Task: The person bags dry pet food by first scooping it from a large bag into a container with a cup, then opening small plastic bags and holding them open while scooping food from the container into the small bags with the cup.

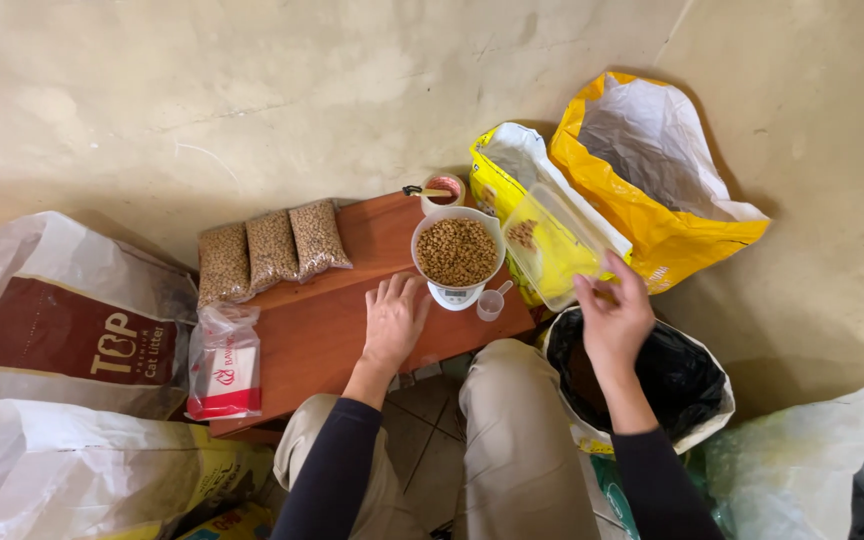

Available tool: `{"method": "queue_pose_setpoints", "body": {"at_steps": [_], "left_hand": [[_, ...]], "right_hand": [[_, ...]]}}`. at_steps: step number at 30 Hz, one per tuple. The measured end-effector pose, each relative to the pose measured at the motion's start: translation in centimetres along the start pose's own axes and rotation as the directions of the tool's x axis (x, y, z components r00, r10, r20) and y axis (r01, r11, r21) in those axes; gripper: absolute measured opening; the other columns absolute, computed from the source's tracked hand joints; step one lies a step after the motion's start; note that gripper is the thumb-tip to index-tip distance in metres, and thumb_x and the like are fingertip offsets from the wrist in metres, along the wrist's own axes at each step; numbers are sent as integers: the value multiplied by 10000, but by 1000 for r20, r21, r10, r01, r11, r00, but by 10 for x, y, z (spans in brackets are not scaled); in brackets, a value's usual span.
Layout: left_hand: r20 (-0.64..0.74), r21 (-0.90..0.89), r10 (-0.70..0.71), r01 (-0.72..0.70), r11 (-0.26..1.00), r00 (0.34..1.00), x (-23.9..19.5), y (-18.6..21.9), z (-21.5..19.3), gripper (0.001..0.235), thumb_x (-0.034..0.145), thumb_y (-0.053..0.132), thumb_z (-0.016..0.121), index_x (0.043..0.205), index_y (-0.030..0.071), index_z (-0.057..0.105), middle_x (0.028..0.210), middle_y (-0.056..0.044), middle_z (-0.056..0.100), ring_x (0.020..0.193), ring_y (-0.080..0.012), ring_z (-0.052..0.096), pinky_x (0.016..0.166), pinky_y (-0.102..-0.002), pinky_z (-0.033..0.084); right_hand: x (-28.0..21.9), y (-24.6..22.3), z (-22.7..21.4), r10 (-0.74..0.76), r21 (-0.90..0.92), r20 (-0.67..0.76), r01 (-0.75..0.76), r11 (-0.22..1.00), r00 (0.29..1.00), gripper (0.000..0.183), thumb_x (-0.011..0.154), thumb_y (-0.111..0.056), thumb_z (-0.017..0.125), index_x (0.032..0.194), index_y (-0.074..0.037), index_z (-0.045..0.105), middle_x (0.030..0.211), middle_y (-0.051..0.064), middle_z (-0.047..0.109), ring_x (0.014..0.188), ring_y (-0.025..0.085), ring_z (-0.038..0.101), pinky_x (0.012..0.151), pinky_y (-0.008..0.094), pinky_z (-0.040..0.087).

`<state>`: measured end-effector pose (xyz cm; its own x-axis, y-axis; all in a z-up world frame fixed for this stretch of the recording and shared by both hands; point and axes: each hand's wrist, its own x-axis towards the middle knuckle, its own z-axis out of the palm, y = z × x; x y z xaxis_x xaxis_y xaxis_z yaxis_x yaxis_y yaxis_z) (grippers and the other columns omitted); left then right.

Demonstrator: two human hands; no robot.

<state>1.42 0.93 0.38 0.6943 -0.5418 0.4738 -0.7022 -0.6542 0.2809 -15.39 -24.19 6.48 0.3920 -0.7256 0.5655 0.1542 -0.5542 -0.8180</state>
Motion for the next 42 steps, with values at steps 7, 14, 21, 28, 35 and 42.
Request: {"method": "queue_pose_setpoints", "body": {"at_steps": [7, 14, 21, 28, 35, 42], "left_hand": [[123, -79, -137, 147, 986, 983, 1, 3, 3, 317, 934, 383, 644, 1224, 257, 618, 1224, 6, 584, 1094, -227, 589, 911, -403, 449], [192, -107, -162, 185, 977, 968, 3, 6, 7, 327, 945, 397, 626, 1242, 260, 617, 1251, 7, 564, 1131, -234, 585, 936, -415, 450], [218, -113, -177, 204, 972, 960, 1, 6, 8, 322, 944, 402, 631, 1234, 265, 615, 1260, 16, 551, 1136, -231, 587, 945, -423, 453], [218, -125, -179, 209, 970, 959, 0, 4, 10, 316, 948, 395, 623, 1239, 273, 606, 1268, 20, 538, 1139, -228, 585, 949, -419, 448], [145, -112, -146, 163, 980, 979, -4, 11, 9, 305, 919, 379, 661, 1202, 275, 623, 1228, 30, 553, 1094, -214, 603, 920, -412, 468], [-70, -213, 31, -45, 976, 997, -20, 49, -9, 225, 933, 330, 664, 1118, 204, 665, 1143, -14, 602, 1035, -221, 615, 879, -397, 451]], "right_hand": [[15, -14, 52, -220, -164, 175, 249, 955, 960, 499, 828, -53, 873, 1288, -64, 681, 1122, 151, 655, 880, 364, 720, 677, 377, 637], [18, -9, 56, -205, -189, 187, 240, 952, 961, 492, 846, -81, 862, 1298, -81, 668, 1137, 141, 640, 890, 347, 723, 688, 358, 635], [17, -16, 55, -225, -166, 269, 275, 947, 936, 501, 849, -92, 858, 1312, -101, 667, 1155, 132, 638, 928, 342, 719, 714, 355, 638], [13, -43, 48, -235, -117, 390, 301, 947, 890, 472, 870, -111, 821, 1313, -67, 664, 1109, 180, 644, 923, 361, 716, 728, 374, 650], [7, -40, 34, -463, -118, 438, 560, 820, 770, 452, 854, -169, 827, 1280, -93, 693, 1156, 121, 674, 1034, 303, 711, 806, 376, 625], [-13, -53, -31, -449, -171, 357, 530, 831, 819, 468, 843, -85, 862, 1277, -2, 707, 1176, 188, 659, 1013, 331, 679, 764, 340, 598]]}}
